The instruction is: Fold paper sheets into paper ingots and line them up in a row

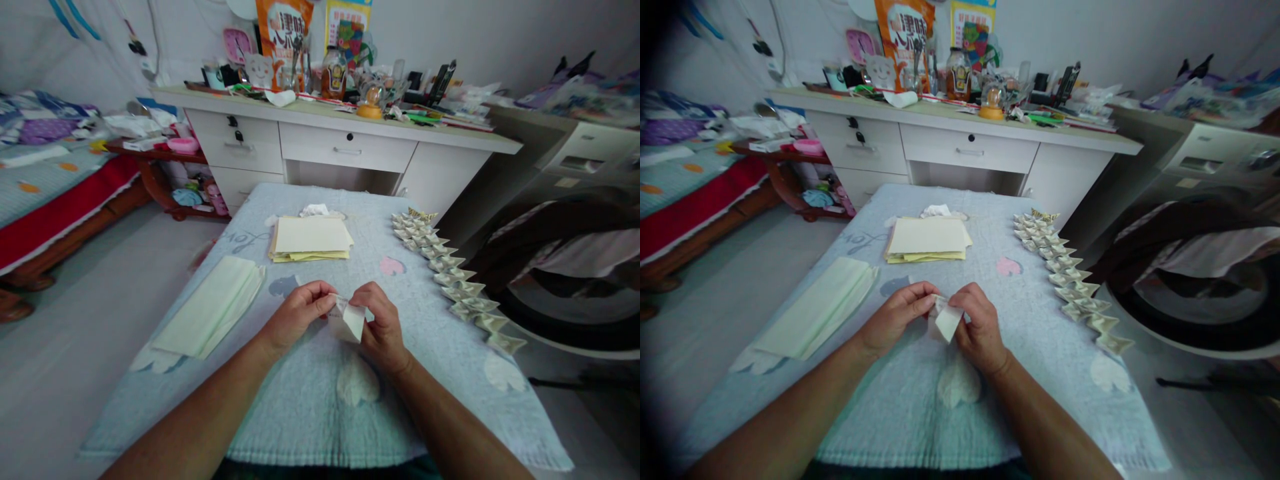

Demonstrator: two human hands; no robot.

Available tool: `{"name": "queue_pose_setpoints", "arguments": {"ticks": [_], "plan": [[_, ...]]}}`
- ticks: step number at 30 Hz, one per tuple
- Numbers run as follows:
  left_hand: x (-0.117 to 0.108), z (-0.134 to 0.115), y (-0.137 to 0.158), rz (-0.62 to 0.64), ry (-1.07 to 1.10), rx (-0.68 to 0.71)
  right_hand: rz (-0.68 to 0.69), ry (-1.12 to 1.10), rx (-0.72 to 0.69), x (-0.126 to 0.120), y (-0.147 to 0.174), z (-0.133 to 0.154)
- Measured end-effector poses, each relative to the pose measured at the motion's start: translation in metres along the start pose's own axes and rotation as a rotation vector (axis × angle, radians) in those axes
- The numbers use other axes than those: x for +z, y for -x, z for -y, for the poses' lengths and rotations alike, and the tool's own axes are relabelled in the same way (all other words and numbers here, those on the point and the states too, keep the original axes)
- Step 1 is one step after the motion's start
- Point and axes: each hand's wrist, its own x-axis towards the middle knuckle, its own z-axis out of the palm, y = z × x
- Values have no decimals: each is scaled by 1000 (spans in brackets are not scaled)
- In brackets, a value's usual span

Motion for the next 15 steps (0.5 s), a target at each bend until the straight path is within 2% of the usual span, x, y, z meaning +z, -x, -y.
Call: {"name": "queue_pose_setpoints", "arguments": {"ticks": [5,10,15], "plan": [[0,4,-2,-26,-38,-24,22,-16,44,2,-1,0],[-2,4,-3,-36,-24,-30,20,-141,115,1,-2,2],[-4,5,-3,-43,-35,-12,-19,-389,329,-3,-2,-1]]}}
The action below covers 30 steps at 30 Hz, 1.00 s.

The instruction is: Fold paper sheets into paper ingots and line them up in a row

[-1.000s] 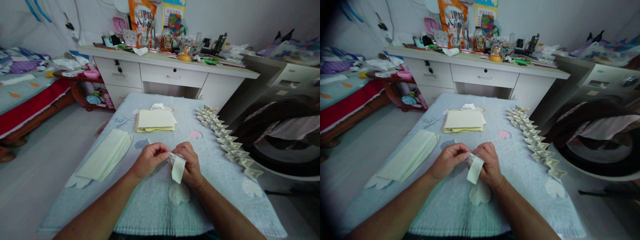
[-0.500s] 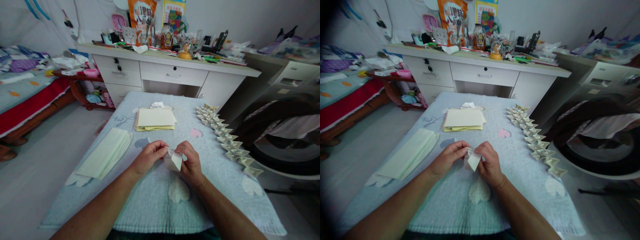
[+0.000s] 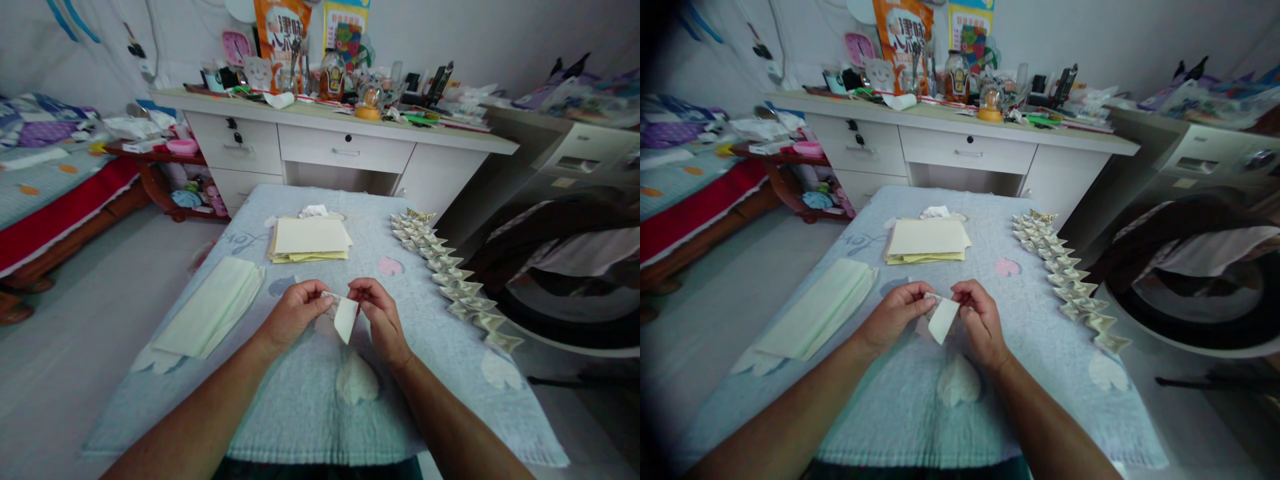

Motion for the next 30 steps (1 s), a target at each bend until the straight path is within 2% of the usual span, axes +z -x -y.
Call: {"name": "queue_pose_setpoints", "arguments": {"ticks": [2,4,6,10,14,18,23,30], "plan": [[-2,1,-1,-9,-58,31,26,-36,122,-1,-1,-2],[-3,2,-2,-16,-115,65,116,-7,232,-1,-3,-4],[-5,3,-3,-26,-151,87,178,32,282,1,-4,-5],[-5,4,-3,-41,-165,103,156,61,273,4,-5,-7],[-2,3,-2,-33,-118,114,120,-18,308,5,-4,-8],[0,2,-2,40,-75,123,38,-152,341,6,-4,-11],[1,6,-5,87,-31,89,-44,-183,362,5,-6,-13],[1,5,-6,41,32,87,120,-333,396,3,-8,-15]]}}
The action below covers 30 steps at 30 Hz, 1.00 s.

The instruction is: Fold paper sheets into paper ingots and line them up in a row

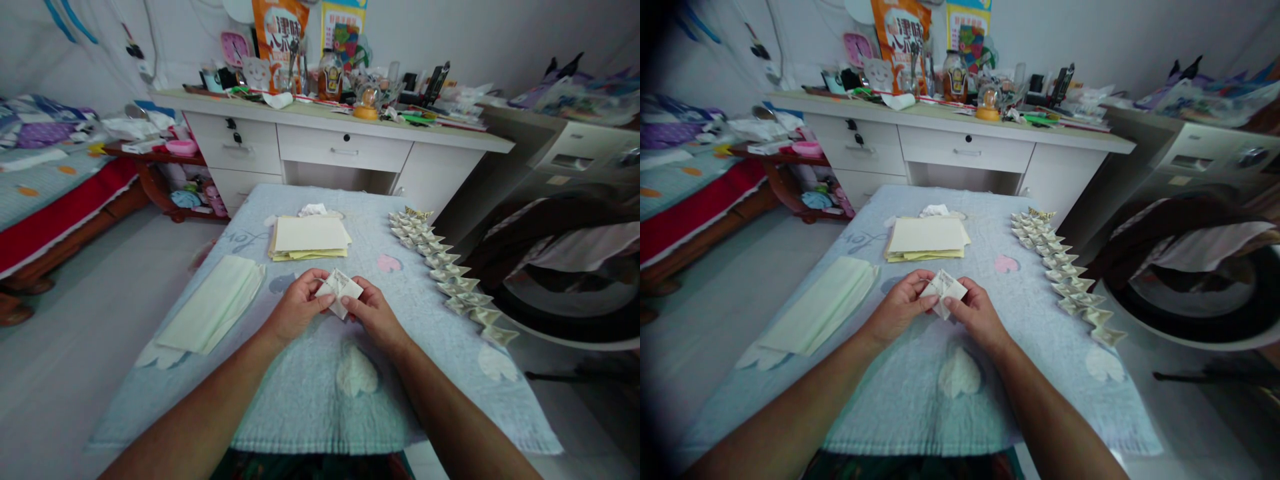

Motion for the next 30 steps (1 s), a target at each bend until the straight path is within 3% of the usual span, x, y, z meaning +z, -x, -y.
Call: {"name": "queue_pose_setpoints", "arguments": {"ticks": [5,10,17,20,25,30], "plan": [[2,-1,3,38,3,46,0,36,36,-1,-3,-4],[-1,1,2,102,-168,42,-80,5,68,-1,-4,-4],[-4,-3,1,51,-373,173,-82,21,96,-2,-5,-6],[-4,0,1,54,-348,146,-64,18,102,-2,-5,-5],[-4,5,2,104,-125,-12,-26,5,93,-1,-3,-1],[-6,7,1,85,-315,107,-60,17,106,-1,-4,1]]}}
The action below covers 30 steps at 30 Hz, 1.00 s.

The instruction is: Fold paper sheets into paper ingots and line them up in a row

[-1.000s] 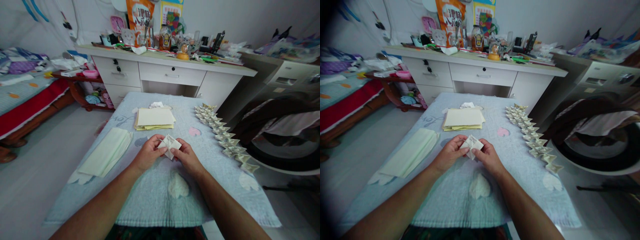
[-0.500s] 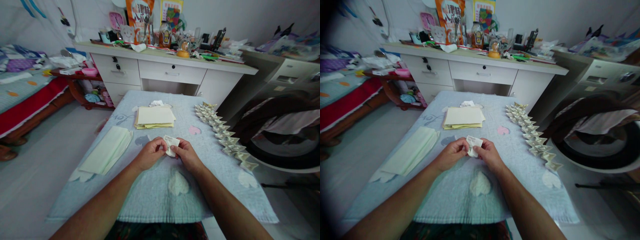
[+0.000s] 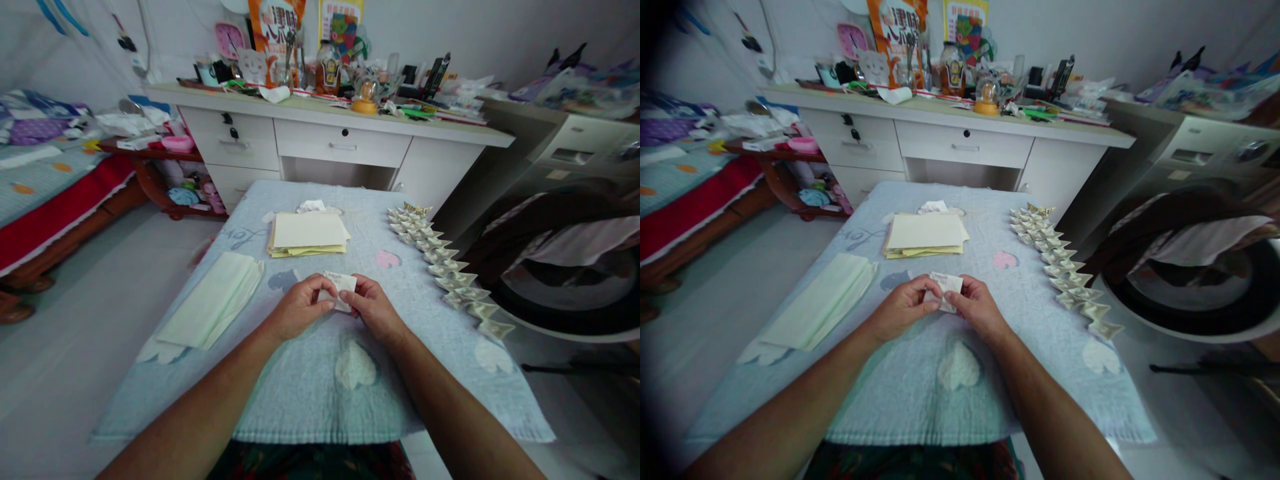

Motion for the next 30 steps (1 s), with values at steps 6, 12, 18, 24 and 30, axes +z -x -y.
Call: {"name": "queue_pose_setpoints", "arguments": {"ticks": [6,12,18,24,30], "plan": [[-2,-1,0,8,-84,50,11,3,3,-2,-1,-1],[-2,-2,1,19,-121,53,114,-40,11,-5,2,2],[-4,-6,1,27,-158,85,187,-71,22,-8,2,2],[-2,-11,4,38,-267,91,164,-42,-14,-8,2,1],[0,-13,4,25,-450,98,153,-41,-35,-8,0,-2]]}}
